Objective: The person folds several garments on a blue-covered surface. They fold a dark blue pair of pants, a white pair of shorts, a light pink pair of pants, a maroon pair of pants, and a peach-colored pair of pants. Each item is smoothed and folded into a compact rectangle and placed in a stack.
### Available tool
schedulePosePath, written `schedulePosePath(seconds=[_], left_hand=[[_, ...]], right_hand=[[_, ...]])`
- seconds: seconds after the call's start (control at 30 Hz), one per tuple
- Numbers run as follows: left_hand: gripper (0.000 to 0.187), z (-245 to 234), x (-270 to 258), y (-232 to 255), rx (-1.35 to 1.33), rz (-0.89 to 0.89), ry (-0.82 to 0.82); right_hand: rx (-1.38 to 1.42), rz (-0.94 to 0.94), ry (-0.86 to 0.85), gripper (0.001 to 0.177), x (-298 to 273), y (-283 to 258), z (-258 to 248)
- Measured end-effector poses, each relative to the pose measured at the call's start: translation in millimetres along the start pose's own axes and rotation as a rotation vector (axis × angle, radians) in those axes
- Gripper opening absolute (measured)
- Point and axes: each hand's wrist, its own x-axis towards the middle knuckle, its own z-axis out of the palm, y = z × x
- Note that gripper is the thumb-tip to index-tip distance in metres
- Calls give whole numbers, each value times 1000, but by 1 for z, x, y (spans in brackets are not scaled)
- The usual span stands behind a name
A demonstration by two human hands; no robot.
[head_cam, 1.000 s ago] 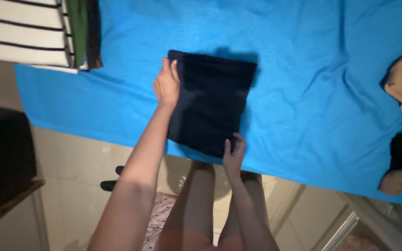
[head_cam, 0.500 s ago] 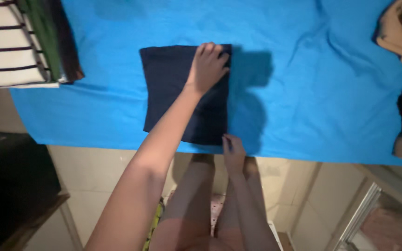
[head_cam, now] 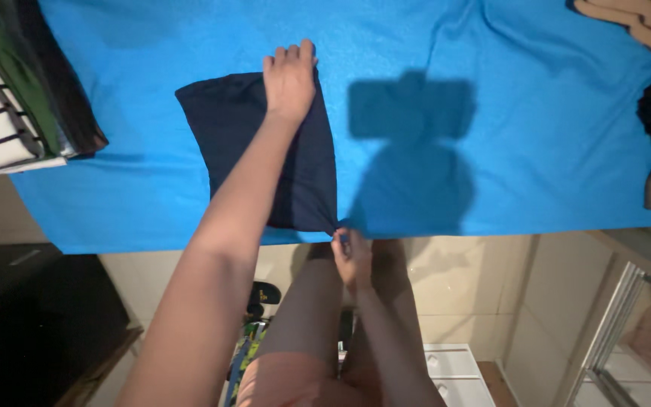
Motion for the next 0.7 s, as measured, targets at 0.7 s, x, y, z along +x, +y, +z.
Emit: schedulePosePath(seconds=[0.7], left_hand=[[27,25,41,14,-230,209,-159]], right_hand=[[72,-16,-120,15,-63,26,9]])
